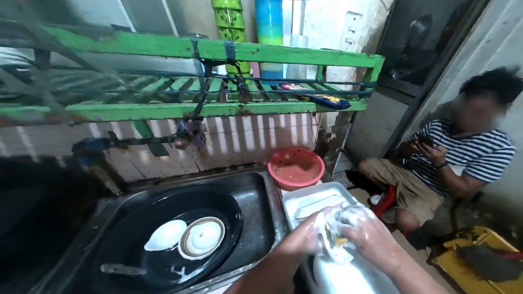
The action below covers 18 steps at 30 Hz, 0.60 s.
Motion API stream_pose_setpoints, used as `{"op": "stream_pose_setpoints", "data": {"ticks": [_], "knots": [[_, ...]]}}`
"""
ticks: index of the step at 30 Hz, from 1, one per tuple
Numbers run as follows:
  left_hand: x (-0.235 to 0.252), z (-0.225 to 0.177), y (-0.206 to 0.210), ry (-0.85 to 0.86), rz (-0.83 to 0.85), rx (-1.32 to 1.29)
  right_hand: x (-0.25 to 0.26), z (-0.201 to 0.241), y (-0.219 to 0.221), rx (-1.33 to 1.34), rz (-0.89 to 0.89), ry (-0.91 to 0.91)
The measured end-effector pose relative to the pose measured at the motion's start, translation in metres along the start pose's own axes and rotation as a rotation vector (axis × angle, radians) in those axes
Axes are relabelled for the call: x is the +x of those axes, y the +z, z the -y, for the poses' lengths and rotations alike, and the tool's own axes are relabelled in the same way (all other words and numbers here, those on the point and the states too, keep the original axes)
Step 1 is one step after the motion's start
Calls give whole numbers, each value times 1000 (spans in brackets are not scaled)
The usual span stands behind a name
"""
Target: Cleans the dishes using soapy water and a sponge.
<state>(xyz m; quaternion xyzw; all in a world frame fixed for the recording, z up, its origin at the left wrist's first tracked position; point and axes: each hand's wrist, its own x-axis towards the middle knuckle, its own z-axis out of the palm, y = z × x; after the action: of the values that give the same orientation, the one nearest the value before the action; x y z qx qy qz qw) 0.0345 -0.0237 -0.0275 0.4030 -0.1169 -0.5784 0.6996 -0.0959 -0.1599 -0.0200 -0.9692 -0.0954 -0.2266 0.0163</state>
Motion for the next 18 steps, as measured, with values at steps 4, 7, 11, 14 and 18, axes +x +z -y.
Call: {"op": "stream_pose_setpoints", "data": {"ticks": [4, 7, 11, 14, 18], "knots": [[15, 7, 7, 211, -266, 172, -9, 9, 11, 138, 70, 400], [11, 10, 1, 275, -321, 330, -8, 40, 8, 534, 62, 628], [1, 9, -27, 314, -265, -98, -34, 31, -9, 772, 26, 796], [-10, 2, -41, 332, -154, -407, -61, 18, -10, 445, 237, 769], [-11, 4, -43, 298, -49, -486, -57, 34, 0, 288, 734, 722]]}}
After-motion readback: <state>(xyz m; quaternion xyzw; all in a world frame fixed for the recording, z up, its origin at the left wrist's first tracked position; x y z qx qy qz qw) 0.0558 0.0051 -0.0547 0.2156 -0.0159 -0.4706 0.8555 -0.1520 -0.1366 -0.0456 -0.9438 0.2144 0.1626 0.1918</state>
